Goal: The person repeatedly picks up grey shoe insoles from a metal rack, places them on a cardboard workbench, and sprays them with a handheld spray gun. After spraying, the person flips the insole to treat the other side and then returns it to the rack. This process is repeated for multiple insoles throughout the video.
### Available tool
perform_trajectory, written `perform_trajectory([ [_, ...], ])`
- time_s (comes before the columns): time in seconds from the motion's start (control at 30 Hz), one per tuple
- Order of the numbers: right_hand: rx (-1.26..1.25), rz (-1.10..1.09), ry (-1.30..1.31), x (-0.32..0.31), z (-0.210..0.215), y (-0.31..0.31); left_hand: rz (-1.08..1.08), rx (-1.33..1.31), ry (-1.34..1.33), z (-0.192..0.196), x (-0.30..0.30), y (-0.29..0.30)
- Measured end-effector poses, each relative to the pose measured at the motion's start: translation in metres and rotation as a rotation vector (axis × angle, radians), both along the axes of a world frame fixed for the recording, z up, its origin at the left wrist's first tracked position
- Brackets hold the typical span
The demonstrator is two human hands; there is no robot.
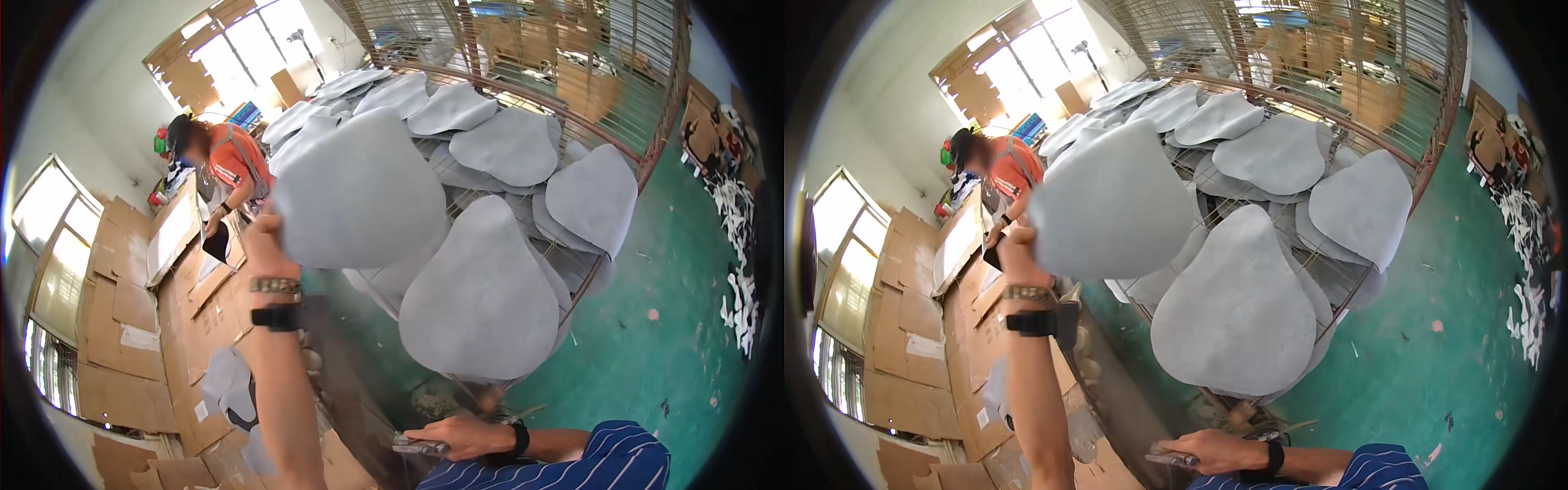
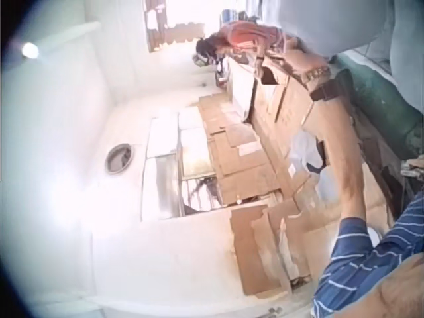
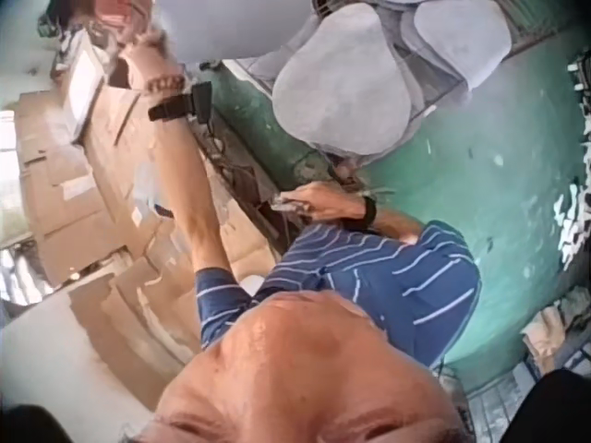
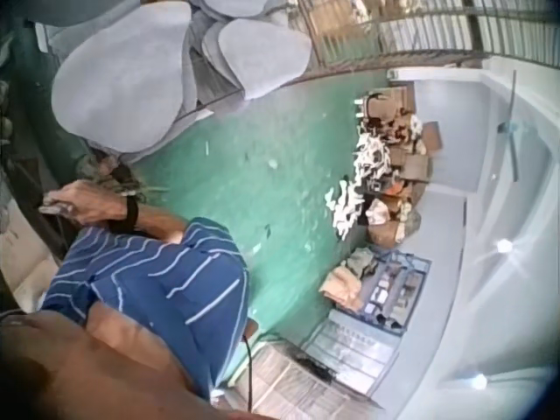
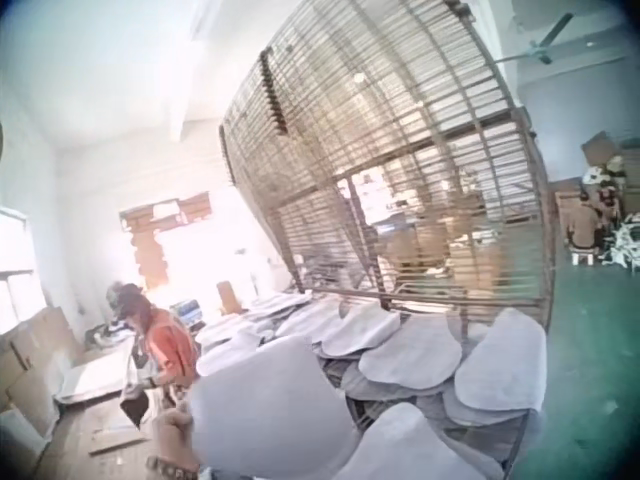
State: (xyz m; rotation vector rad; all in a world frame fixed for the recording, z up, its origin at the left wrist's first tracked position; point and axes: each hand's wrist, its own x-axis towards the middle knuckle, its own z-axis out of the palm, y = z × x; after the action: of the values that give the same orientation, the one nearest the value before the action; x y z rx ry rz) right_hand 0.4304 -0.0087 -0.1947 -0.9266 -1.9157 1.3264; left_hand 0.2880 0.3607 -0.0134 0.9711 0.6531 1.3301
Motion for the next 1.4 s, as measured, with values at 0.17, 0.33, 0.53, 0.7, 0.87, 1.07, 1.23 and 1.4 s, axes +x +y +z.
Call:
perform_trajectory([
  [0.17,-0.022,0.058,-0.025,0.013,0.001,0.007,0.151,-0.348,0.332,-0.118,-0.001,0.029],
  [0.33,-0.027,0.133,0.007,0.0,-0.001,0.011,0.107,-0.222,0.249,-0.17,-0.075,-0.096],
  [0.53,-0.032,0.299,-0.048,-0.037,0.037,0.008,0.349,-0.727,0.194,-0.329,-0.197,-0.346],
  [0.7,0.06,0.503,-0.064,-0.082,0.087,-0.009,0.556,-1.037,0.245,-0.403,-0.219,-0.57],
  [0.87,0.086,0.804,-0.16,-0.125,0.113,-0.047,0.691,-1.274,0.174,-0.457,-0.179,-0.75],
  [1.07,0.121,1.018,-0.262,-0.175,0.106,-0.081,1.205,-1.22,0.936,-0.451,-0.158,-0.785],
  [1.23,0.19,1.004,-0.292,-0.213,0.105,-0.116,1.496,-0.849,1.316,-0.403,-0.259,-0.73],
  [1.4,0.166,0.94,-0.354,-0.221,0.105,-0.156,1.085,-1.044,1.584,-0.409,-0.304,-0.681],
])
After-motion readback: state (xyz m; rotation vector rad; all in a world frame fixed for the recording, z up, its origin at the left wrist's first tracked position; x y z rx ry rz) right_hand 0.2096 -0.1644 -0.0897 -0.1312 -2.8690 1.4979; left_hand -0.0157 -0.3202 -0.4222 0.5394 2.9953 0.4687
